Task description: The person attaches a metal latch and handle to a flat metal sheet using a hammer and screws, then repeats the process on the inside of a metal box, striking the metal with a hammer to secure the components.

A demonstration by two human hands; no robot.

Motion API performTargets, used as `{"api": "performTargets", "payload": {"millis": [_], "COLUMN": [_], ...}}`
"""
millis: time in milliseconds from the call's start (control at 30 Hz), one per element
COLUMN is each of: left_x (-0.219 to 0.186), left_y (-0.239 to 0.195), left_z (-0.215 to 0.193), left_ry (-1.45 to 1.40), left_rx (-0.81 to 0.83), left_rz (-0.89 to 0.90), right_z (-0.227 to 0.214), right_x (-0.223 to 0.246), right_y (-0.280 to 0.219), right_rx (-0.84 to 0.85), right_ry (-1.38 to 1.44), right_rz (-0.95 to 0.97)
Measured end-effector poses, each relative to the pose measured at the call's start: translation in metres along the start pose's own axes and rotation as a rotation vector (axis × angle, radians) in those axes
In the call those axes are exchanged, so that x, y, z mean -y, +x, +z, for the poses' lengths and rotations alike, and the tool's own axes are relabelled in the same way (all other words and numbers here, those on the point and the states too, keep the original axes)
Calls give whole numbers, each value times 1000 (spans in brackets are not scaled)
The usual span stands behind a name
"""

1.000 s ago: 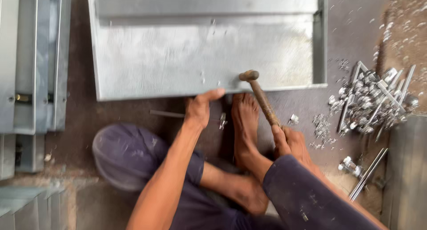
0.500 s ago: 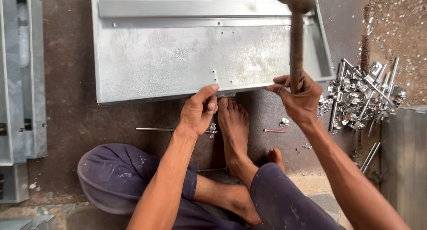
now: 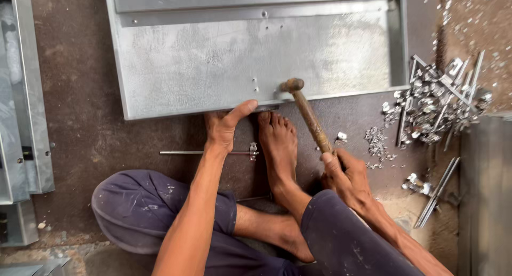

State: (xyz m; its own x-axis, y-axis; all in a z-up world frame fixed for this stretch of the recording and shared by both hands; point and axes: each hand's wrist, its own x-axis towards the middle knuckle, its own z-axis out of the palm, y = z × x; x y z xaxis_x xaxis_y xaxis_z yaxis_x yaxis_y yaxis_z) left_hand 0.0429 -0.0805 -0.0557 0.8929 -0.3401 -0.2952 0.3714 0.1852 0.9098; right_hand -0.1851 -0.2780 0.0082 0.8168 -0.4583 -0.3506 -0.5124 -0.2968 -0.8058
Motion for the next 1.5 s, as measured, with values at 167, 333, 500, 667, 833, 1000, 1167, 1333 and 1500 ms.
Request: {"api": "performTargets", "payload": {"millis": [167,333,500,667,833,1000,1167,1333,1500], "left_x": [14,0,21,12,24,0,-14,14,66], "left_y": [-2,0,3,11,2,2,-22,-52,-63], "left_z": [-7,2,-7,-1,-8,7,26,67,158], "left_ry": [-12,-33,-6,54,-19,-1,-15,279,808], "left_rx": [11,-7,-28,-37,-18,-7,-190,-340,644], "left_rz": [-29,-32,-56,-89,9,87,-68,69,192], "right_z": [8,0,15,11,14,-4,-58,-68,-78], "right_x": [16,34,14,14,-17,-62,-130,-163,-161], "right_y": [-2,9,-1,21,8,-3,-41,-34,-13], "right_rx": [-50,-16,3,-25,-40,-218,-276,-378,-372], "right_ry": [-89,-117,-84,-50,54,166,-454,-708,-555], "right_rz": [-81,48,68,38,85,181,32,-71,-117]}}
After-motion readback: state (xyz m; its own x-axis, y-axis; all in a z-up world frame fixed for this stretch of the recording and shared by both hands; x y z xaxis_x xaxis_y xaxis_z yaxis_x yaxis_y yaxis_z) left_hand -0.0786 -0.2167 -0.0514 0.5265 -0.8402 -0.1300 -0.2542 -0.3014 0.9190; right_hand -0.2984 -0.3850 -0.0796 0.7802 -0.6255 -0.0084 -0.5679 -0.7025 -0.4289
